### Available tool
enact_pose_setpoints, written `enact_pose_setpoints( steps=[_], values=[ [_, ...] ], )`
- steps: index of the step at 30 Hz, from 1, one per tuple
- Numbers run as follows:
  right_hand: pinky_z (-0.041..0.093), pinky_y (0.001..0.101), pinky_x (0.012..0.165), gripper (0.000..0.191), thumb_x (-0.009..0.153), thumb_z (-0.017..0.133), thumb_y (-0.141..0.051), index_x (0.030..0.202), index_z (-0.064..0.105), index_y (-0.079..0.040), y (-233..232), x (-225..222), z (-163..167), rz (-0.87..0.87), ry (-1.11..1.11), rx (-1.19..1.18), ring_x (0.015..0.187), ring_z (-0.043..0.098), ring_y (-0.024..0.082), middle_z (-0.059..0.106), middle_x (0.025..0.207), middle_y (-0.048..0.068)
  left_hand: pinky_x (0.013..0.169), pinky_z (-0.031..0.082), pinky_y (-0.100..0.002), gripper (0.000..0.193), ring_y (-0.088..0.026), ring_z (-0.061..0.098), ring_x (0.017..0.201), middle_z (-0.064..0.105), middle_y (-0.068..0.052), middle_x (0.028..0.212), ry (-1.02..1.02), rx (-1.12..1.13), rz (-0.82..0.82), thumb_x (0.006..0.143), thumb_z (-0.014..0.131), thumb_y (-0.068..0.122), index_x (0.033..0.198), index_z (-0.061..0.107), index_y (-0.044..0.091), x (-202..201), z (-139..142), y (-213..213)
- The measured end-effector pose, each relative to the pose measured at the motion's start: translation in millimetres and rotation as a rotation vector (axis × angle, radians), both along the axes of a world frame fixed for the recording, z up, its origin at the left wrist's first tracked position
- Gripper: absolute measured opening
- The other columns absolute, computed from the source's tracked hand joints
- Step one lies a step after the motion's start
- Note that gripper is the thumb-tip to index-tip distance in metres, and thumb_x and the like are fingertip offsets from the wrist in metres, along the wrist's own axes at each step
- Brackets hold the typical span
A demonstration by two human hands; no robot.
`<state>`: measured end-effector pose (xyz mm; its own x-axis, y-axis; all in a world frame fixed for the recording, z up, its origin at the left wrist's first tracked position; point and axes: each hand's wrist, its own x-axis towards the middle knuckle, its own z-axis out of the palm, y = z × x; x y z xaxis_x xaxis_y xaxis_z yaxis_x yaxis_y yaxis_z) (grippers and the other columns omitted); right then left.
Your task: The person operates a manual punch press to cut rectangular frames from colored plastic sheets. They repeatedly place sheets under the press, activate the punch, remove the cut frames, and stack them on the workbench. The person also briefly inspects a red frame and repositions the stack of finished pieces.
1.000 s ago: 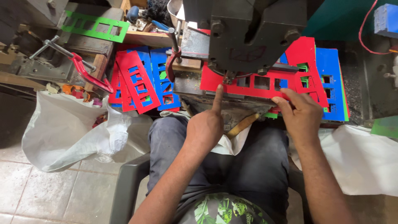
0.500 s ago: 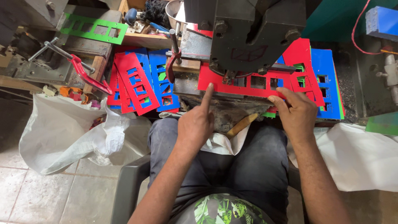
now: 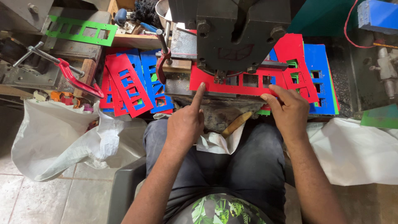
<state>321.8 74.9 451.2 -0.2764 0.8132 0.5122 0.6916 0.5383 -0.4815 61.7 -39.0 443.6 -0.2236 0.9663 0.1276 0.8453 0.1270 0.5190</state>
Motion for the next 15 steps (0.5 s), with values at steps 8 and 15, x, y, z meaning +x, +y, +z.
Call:
enact_pose_setpoints(
  steps=[8, 15],
  values=[
    [0.05, 0.0335, 0.065, 0.034, 0.09, 0.088, -0.023, 0.117, 0.077, -0.005, -1.1, -0.1, -1.1, 0.022, 0.036, 0.015, 0.07, 0.063, 0.02, 0.066, 0.082, 0.01, 0.057, 0.052, -0.052, 0.086, -0.038, 0.068, 0.061, 0.069, -0.016, 0.068, -0.003, 0.017, -0.006, 0.089, 0.065, 0.015, 0.163, 0.021, 0.025, 1.6, -2.2, -0.3],
    [0.053, 0.0324, 0.071, 0.035, 0.091, 0.088, -0.02, 0.118, 0.076, -0.003, -1.9, 1.3, -0.2, 0.039, 0.077, -0.016, 0.078, 0.068, 0.02, 0.071, 0.09, 0.011, 0.058, 0.052, -0.053, 0.087, -0.038, 0.068, 0.062, 0.069, -0.017, 0.068, 0.003, 0.015, -0.014, 0.089, 0.064, 0.013, 0.163, 0.019, 0.022, 3.5, -2.8, 0.6]
  ],
)
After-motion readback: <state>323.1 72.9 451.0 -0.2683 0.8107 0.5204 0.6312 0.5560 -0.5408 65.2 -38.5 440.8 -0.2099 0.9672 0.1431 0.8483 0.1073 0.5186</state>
